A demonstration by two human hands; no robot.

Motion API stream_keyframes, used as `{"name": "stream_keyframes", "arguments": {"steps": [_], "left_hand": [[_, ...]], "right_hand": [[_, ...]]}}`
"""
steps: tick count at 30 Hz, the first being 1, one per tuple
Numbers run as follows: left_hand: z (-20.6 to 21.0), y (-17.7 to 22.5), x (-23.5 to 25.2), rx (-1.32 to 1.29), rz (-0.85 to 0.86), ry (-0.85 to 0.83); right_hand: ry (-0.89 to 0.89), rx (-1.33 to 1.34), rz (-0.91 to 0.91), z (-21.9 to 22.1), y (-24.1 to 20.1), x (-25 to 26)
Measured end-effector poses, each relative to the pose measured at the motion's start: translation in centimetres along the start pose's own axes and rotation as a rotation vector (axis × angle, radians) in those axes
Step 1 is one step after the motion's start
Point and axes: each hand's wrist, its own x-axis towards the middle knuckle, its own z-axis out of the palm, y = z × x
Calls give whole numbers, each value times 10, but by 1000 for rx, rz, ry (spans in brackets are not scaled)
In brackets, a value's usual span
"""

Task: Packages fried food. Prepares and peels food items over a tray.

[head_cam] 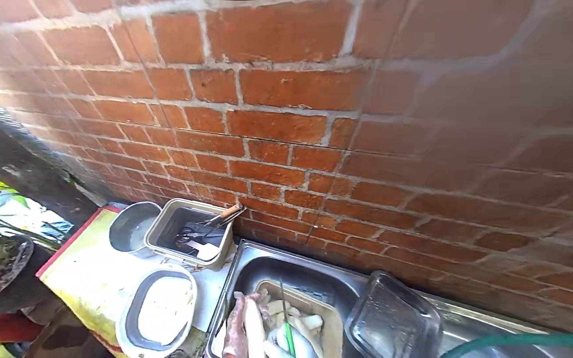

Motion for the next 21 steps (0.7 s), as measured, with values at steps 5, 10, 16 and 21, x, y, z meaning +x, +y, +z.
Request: {"name": "stream_keyframes", "arguments": {"steps": [5, 10, 16, 21], "left_hand": [[-21, 70, 7, -350, 65, 119], [-64, 124, 8, -417, 147, -1], [-101, 160, 11, -434, 213, 155], [-117, 182, 6, -511, 166, 282]], "right_hand": [[-56, -132, 19, 71, 3, 34], [-170, 522, 331, 132, -35, 49], [-364, 114, 89, 170, -36, 53], [-395, -445, -380, 173, -7, 56]]}}
